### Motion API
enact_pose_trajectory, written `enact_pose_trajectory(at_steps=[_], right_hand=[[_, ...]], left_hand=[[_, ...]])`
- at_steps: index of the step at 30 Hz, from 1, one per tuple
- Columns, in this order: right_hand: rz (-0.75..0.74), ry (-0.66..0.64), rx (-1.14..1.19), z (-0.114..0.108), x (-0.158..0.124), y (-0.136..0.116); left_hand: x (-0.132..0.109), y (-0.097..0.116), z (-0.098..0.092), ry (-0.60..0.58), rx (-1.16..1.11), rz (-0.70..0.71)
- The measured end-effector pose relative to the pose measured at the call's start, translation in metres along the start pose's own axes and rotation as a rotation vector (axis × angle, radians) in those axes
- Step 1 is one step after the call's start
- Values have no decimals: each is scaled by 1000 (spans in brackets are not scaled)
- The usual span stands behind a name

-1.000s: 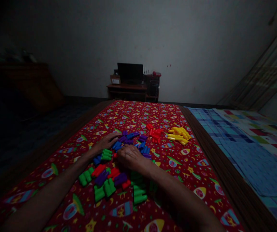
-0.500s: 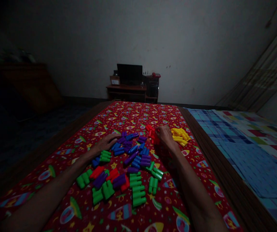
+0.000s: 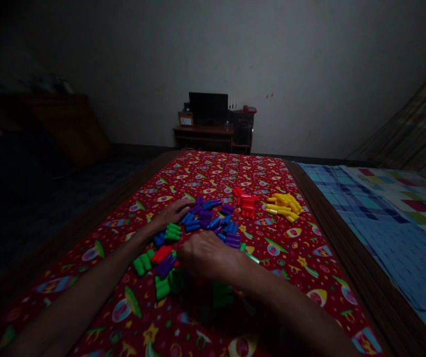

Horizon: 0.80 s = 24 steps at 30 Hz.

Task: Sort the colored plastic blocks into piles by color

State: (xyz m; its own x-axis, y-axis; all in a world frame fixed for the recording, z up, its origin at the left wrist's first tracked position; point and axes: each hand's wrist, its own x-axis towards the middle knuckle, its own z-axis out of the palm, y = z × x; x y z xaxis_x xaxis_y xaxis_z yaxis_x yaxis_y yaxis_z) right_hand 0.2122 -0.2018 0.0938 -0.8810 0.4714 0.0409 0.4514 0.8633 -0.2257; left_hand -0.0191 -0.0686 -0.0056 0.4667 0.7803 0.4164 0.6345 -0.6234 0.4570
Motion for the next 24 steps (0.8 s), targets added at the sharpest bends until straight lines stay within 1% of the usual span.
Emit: enact_pose_trajectory(at_steps=[1,2,3,5,6,9,12,16,17,19,21,24], right_hand=[[-23,-19,-41,7,-4,-7],[-48,8,-74,15,-8,-11],[-66,67,-98,22,-12,-12],[-86,204,-111,34,-17,-9],[-88,247,-103,38,-17,-6],[-73,315,-66,44,-11,3],[-57,313,-52,50,-2,9],[-50,208,24,58,4,12],[-41,188,52,57,5,13],[-20,162,110,48,6,14],[16,159,161,31,6,19],[115,213,199,1,2,36]], left_hand=[[0,0,0,-4,-2,0],[0,1,0,-5,-3,-1],[0,1,0,-5,-4,-3],[0,2,0,-4,-7,-6],[0,2,0,-5,-8,-5],[0,2,0,-4,-8,-2],[0,2,-1,7,-12,-5],[-1,4,-1,16,-14,-18],[-1,5,-1,15,-10,-22],[-1,5,-1,5,0,-22],[-1,4,-1,-3,8,-11],[-1,2,-1,5,17,2]])
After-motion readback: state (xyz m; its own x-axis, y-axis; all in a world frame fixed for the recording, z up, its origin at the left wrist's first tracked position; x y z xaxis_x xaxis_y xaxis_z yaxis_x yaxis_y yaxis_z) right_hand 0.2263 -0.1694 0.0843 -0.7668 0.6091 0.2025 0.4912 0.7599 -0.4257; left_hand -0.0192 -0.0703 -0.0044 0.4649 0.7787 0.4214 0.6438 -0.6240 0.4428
